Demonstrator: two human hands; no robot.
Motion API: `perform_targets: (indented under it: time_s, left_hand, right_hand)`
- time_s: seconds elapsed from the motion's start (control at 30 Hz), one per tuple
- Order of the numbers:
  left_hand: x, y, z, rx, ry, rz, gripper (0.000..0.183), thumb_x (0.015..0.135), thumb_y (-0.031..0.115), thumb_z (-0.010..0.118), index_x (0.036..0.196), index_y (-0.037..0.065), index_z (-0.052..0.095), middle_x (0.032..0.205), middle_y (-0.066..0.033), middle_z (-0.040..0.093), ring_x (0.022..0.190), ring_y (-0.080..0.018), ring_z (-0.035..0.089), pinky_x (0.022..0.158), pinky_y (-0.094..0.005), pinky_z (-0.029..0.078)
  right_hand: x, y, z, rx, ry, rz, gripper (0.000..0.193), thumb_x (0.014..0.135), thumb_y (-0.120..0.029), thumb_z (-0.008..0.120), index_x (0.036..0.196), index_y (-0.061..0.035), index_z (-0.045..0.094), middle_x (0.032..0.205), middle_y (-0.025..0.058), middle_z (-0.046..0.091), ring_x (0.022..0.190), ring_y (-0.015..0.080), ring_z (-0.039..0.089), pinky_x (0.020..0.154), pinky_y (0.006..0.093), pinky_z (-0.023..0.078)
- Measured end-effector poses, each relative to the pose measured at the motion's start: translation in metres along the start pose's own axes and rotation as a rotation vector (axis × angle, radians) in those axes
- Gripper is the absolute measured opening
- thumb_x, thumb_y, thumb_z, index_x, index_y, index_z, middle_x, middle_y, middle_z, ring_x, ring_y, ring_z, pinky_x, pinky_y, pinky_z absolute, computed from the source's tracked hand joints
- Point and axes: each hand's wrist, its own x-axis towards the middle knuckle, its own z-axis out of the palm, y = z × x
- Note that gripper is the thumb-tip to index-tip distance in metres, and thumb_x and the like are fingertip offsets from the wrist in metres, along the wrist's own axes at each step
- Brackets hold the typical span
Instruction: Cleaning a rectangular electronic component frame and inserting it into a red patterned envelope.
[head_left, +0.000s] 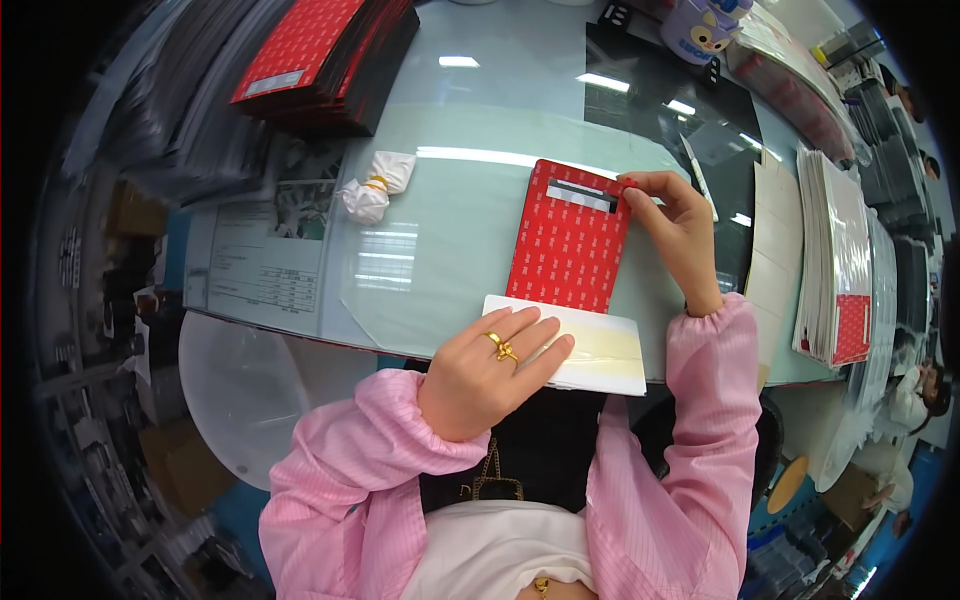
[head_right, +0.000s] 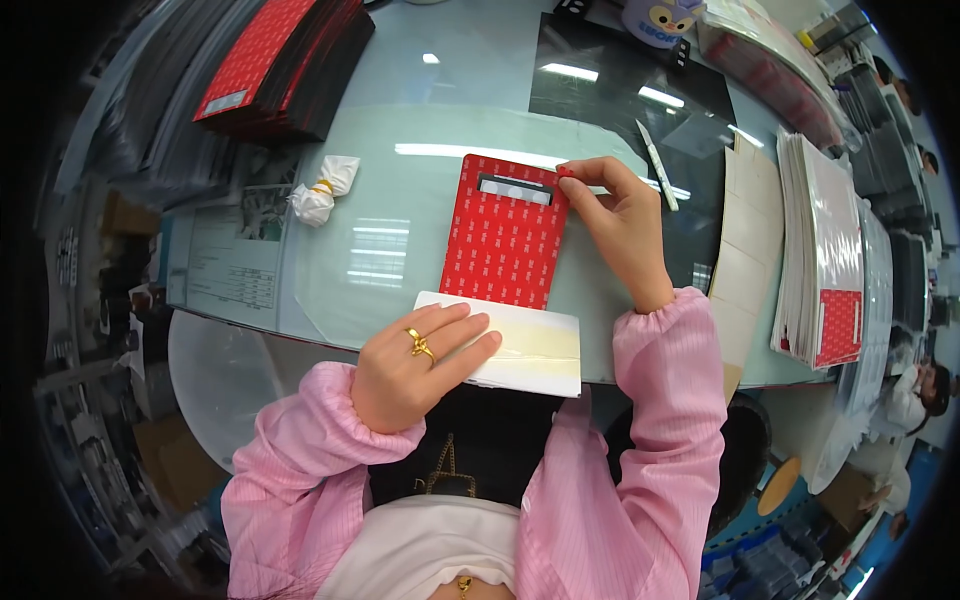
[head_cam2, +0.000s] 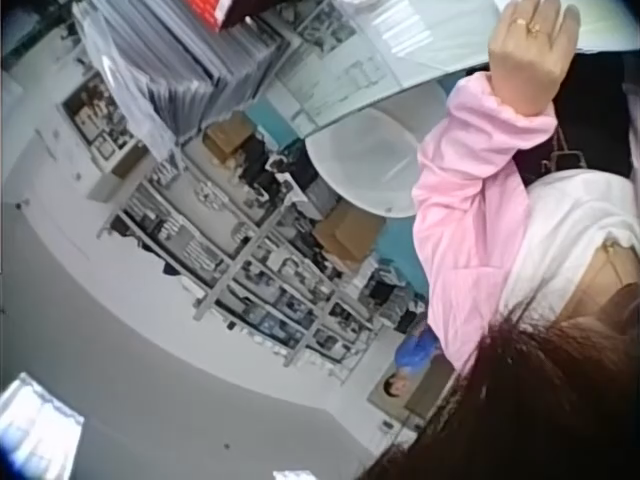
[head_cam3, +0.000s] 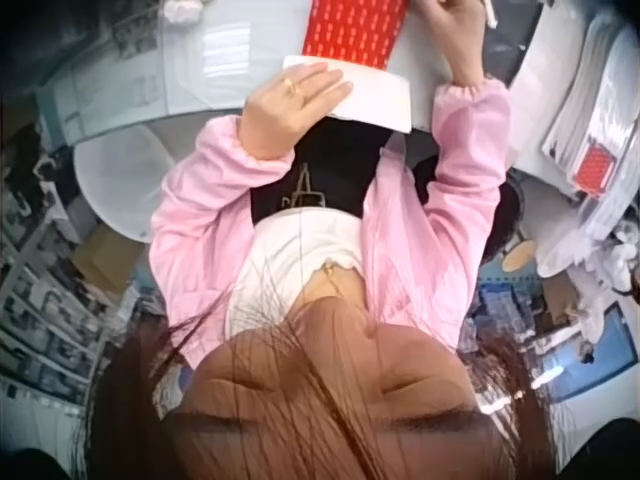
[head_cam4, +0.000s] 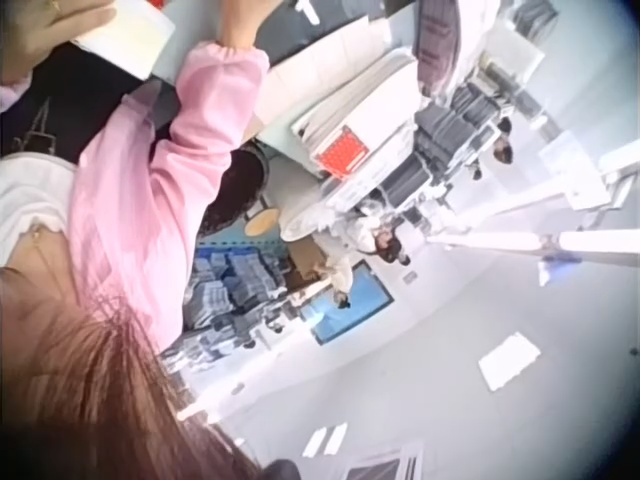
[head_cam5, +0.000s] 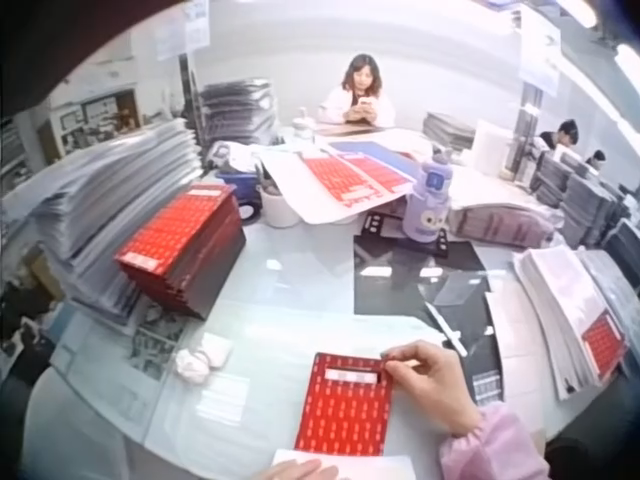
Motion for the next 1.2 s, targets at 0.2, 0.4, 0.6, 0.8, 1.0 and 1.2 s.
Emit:
perform_targets:
  time_s: [0.2, 0.4, 0.6, 0.8, 1.0, 1.2]
  left_hand:
    - [0.003, -0.011, -0.001, -0.035, -0.018, 0.034, 0.030, 0.078, 0.008, 0.070, 0.107, 0.009, 0.075, 0.109, -0.0063, 0.073, 0.101, -0.0252, 0.071, 0.084, -0.0377, 0.060]
    - [-0.011, -0.017, -0.039, -0.105, -0.140, 0.105, 0.035, 0.073, 0.010, 0.070, 0.107, 0.012, 0.076, 0.107, -0.0038, 0.072, 0.097, -0.0231, 0.069, 0.083, -0.0352, 0.057]
    - [-0.018, -0.047, -0.046, -0.133, -0.159, 0.107, 0.036, 0.069, 0.008, 0.071, 0.105, 0.010, 0.077, 0.105, -0.0055, 0.073, 0.094, -0.0256, 0.069, 0.079, -0.0369, 0.060]
    - [-0.008, -0.054, -0.036, -0.116, -0.106, 0.110, 0.035, 0.071, 0.008, 0.071, 0.105, 0.010, 0.077, 0.106, -0.0059, 0.074, 0.096, -0.0254, 0.070, 0.083, -0.0377, 0.061]
    - [-0.001, -0.056, -0.024, -0.068, -0.074, 0.105, 0.034, 0.072, 0.010, 0.072, 0.106, 0.010, 0.077, 0.108, -0.0056, 0.073, 0.099, -0.0250, 0.071, 0.087, -0.0389, 0.061]
    - [0.005, -0.052, -0.015, 0.018, -0.044, 0.093, 0.034, 0.075, 0.011, 0.070, 0.108, 0.009, 0.076, 0.109, -0.0064, 0.073, 0.100, -0.0253, 0.070, 0.087, -0.0394, 0.061]
  right_hand:
    - [-0.002, 0.003, 0.001, 0.012, -0.011, -0.006, 0.015, 0.099, -0.007, 0.067, 0.110, 0.0027, 0.069, 0.111, 0.0104, 0.074, 0.098, 0.0112, 0.068, 0.087, 0.0248, 0.056]
    - [-0.005, 0.002, -0.004, 0.035, 0.000, -0.013, 0.015, 0.099, -0.007, 0.068, 0.110, 0.0026, 0.069, 0.114, 0.0118, 0.074, 0.100, 0.0122, 0.068, 0.088, 0.0256, 0.057]
    - [-0.002, 0.000, 0.000, 0.035, -0.026, 0.004, 0.015, 0.099, -0.006, 0.067, 0.109, 0.0041, 0.069, 0.113, 0.0119, 0.074, 0.100, 0.0121, 0.068, 0.087, 0.0262, 0.057]
    - [-0.003, -0.006, 0.000, 0.037, 0.002, 0.050, 0.013, 0.098, -0.004, 0.067, 0.108, 0.0046, 0.068, 0.115, 0.0130, 0.074, 0.101, 0.0132, 0.068, 0.089, 0.0272, 0.057]
    - [-0.004, -0.006, -0.001, 0.058, -0.002, 0.038, 0.012, 0.098, -0.003, 0.067, 0.107, 0.0048, 0.067, 0.116, 0.0133, 0.073, 0.102, 0.0136, 0.067, 0.091, 0.0279, 0.056]
    - [-0.004, -0.003, -0.001, 0.053, -0.018, 0.015, 0.011, 0.098, -0.003, 0.067, 0.107, 0.0045, 0.067, 0.116, 0.0141, 0.073, 0.103, 0.0136, 0.067, 0.090, 0.0271, 0.056]
